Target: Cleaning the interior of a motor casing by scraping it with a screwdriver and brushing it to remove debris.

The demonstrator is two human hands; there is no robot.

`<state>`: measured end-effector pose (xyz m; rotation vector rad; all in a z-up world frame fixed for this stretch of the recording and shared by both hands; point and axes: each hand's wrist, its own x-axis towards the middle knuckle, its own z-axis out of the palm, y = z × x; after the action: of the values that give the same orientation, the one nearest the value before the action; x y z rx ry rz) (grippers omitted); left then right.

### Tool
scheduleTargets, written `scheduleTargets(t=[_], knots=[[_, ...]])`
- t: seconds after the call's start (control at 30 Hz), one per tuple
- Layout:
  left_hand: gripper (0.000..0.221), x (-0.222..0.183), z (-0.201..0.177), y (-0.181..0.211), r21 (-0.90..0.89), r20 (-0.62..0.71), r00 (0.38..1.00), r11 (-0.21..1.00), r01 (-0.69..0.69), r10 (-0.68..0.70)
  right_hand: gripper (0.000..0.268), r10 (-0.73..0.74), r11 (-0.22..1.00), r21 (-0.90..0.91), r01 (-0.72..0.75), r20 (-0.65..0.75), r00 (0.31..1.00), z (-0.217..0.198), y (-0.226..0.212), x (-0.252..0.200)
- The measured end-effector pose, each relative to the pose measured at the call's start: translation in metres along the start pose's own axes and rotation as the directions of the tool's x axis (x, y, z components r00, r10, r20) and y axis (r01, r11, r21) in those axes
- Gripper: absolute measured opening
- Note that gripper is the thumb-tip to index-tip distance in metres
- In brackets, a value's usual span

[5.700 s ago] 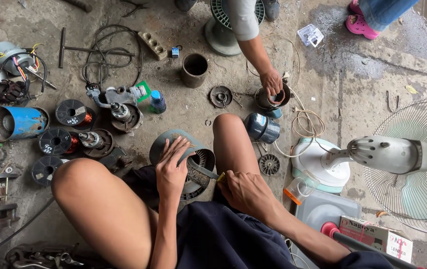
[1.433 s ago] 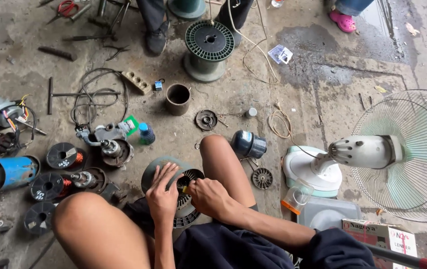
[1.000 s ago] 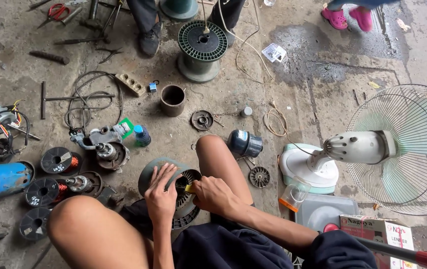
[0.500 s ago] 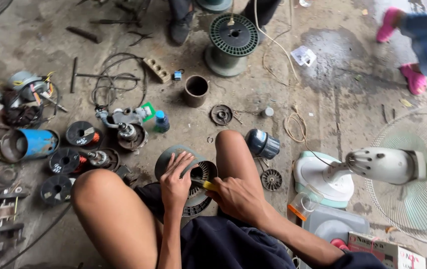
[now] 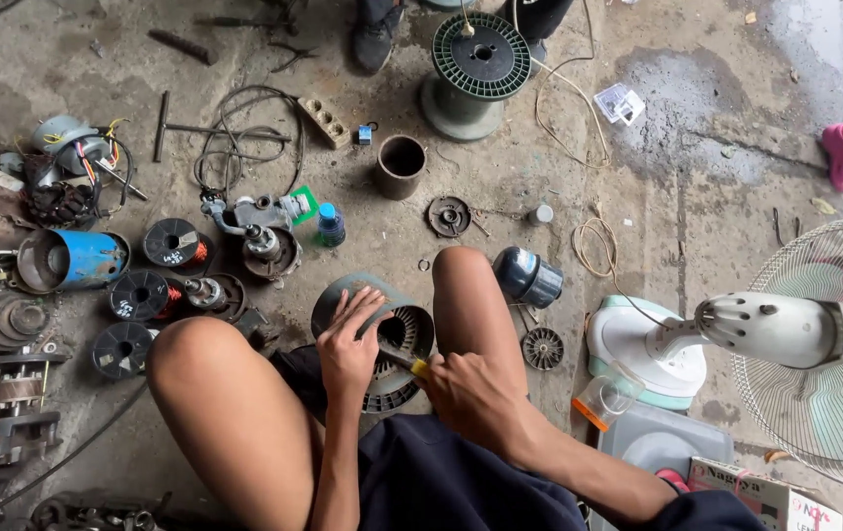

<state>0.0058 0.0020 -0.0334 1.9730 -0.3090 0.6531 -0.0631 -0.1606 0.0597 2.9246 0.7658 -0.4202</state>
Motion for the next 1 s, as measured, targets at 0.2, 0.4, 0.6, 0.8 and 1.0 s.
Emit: scheduleTargets(t=[0.2,0.4,0.6,0.8,1.0], knots=[[0.024,0.004,0.0,0.01,-0.027,0.071,0.997,0.999,-0.022,0.024,0.024,0.111,0.968,0.236,-0.08,-0.119,0.987,0.077,0.01,0.063],[0.024,-0.001,0.005,0.006,-0.015,0.073,0.997,1.0,0.0,0.001,0.023,0.004,1.0,0.008,-0.003,-0.115,0.993,0.004,0.012,0.008],[0.026,0.01,0.008,0.0,-0.043,0.102,0.995,0.999,-0.012,0.017,0.033,0.131,0.97,0.22,-0.099,-0.136,0.982,0.081,0.007,0.054],[0.027,0.015,0.001,0.019,-0.023,0.142,0.989,0.998,0.05,-0.046,0.03,0.027,0.99,0.143,-0.003,-0.162,0.986,0.007,0.028,-0.024],[0.023,0.011,0.007,0.009,-0.016,0.139,0.99,1.0,-0.007,0.01,0.03,0.19,0.944,0.277,-0.178,-0.015,0.982,0.052,0.012,0.032]])
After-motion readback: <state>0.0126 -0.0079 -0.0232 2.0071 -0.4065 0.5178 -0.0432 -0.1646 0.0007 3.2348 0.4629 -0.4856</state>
